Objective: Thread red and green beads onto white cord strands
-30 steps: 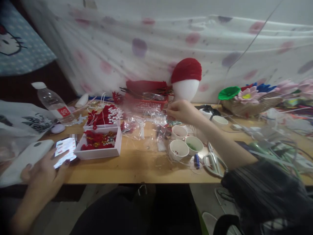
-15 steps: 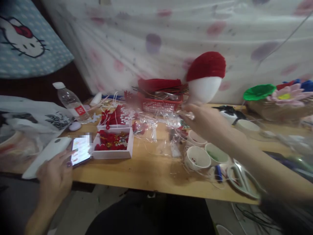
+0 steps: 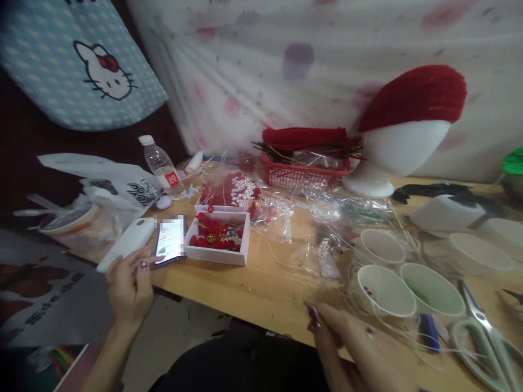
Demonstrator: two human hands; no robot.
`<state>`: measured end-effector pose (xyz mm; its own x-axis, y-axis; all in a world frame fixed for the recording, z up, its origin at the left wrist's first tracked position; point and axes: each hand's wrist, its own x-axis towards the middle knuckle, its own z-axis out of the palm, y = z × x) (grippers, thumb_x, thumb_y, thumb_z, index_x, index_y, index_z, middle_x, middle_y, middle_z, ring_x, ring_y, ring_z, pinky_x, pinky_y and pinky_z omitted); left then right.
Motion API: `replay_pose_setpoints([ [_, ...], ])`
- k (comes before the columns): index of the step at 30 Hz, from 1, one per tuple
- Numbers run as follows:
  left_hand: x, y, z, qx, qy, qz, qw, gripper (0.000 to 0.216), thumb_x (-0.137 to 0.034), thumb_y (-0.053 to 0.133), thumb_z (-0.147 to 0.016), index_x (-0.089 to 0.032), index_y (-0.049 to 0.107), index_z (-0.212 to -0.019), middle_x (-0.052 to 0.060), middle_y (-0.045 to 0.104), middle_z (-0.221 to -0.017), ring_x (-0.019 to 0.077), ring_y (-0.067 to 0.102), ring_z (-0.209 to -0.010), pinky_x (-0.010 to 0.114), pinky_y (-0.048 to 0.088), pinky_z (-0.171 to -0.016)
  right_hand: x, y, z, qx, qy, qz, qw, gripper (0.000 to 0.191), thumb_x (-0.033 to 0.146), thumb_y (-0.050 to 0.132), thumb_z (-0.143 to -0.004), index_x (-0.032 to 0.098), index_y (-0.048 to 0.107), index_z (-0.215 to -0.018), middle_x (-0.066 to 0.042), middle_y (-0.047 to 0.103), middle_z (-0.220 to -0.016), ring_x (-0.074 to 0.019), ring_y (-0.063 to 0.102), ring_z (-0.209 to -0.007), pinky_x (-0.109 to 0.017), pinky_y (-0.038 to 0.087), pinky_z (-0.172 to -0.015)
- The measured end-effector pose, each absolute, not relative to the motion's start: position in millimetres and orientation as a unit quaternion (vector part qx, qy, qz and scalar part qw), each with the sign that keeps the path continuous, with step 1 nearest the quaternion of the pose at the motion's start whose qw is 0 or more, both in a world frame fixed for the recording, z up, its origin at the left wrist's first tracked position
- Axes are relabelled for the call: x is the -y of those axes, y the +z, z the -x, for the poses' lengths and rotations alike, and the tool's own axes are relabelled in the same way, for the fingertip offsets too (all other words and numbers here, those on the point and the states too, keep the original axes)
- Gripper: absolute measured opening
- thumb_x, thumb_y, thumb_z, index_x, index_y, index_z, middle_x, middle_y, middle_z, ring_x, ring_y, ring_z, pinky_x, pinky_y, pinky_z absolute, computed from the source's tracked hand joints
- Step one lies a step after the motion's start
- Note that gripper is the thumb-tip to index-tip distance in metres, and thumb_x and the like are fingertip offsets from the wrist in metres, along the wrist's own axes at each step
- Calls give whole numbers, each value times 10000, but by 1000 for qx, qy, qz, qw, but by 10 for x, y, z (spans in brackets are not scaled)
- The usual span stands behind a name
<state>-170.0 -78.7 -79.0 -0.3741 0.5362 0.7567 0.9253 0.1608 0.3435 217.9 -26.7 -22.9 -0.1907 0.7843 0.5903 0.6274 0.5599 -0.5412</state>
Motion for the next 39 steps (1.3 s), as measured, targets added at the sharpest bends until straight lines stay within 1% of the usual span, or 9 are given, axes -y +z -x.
replay_pose_setpoints([
  [2, 745, -738, 1703, 731, -404, 499, 231, 262, -306, 403, -960, -182, 618, -1042, 124, 699, -1042, 280, 626, -1105, 511, 363, -1087, 190, -315, -1969, 787, 92, 421, 441, 136, 368, 593, -906, 301, 700, -958, 5, 741, -633, -199, 675, -470, -306, 469, -449],
  [5, 694, -722, 1713, 734, -409, 490, 233, 341, -356, 425, -944, -144, 555, -1178, 172, 638, -1172, 316, 567, -1188, 517, 383, -1067, 121, -415, -1776, 783, 147, 419, 435, 150, 340, 530, -939, 270, 653, -889, 8, 708, -615, -178, 663, -470, -283, 475, -475],
  [11, 648, -903, 1647, 744, -379, 481, 265, 533, -349, 476, -934, -125, 327, -1395, 224, 485, -1369, 338, 431, -1330, 530, 311, -1114, 30, -534, -1756, 818, 155, 376, 407, 280, 301, 490, -948, 255, 489, -672, 59, 460, -460, -129, 469, -334, -256, 352, -395],
  [14, 604, -962, 1600, 750, -344, 487, 287, 568, -364, 470, -936, -126, 271, -1411, 247, 443, -1406, 358, 401, -1354, 569, 254, -1124, -2, -561, -1783, 831, 164, 343, 406, 330, 260, 490, -955, 246, 420, -634, 69, 413, -464, -104, 436, -334, -236, 336, -403],
  [18, 570, -966, 1568, 777, -310, 480, 265, 567, -386, 449, -938, -123, 274, -1409, 251, 452, -1401, 378, 366, -1375, 597, 193, -1128, -27, -579, -1805, 821, 211, 327, 418, 406, 253, 498, -955, 236, 342, -580, 71, 340, -474, -91, 386, -352, -228, 308, -406],
  [23, 567, -942, 1555, 790, -293, 479, 248, 525, -360, 462, -927, -123, 327, -1376, 247, 481, -1386, 371, 382, -1365, 601, 140, -1145, -50, -621, -1851, 772, 323, 365, 408, 460, 340, 472, -963, 229, 261, -570, 57, 260, -512, -99, 359, -388, -227, 277, -395],
  [29, 543, -856, 1543, 787, -265, 507, 231, 422, -335, 485, -893, -156, 438, -1272, 216, 555, -1328, 346, 476, -1299, 587, 206, -1129, -92, -718, -1856, 783, 358, 340, 379, 470, 387, 464, -963, 226, 306, -552, 54, 277, -507, -107, 379, -405, -226, 294, -405],
  [35, 528, -888, 1566, 784, -268, 503, 246, 455, -327, 513, -868, -143, 429, -1276, 205, 564, -1307, 347, 492, -1274, 590, 223, -1114, -126, -789, -1850, 790, 365, 354, 342, 500, 434, 466, -967, 203, 360, -536, 55, 309, -496, -89, 392, -428, -202, 289, -431],
  [39, 521, -934, 1564, 771, -290, 501, 265, 427, -302, 487, -880, -142, 418, -1270, 195, 573, -1287, 333, 500, -1263, 566, 232, -1115, -135, -835, -1844, 788, 373, 362, 331, 515, 458, 469, -962, 202, 347, -533, 55, 296, -504, -83, 381, -439, -198, 286, -445],
])
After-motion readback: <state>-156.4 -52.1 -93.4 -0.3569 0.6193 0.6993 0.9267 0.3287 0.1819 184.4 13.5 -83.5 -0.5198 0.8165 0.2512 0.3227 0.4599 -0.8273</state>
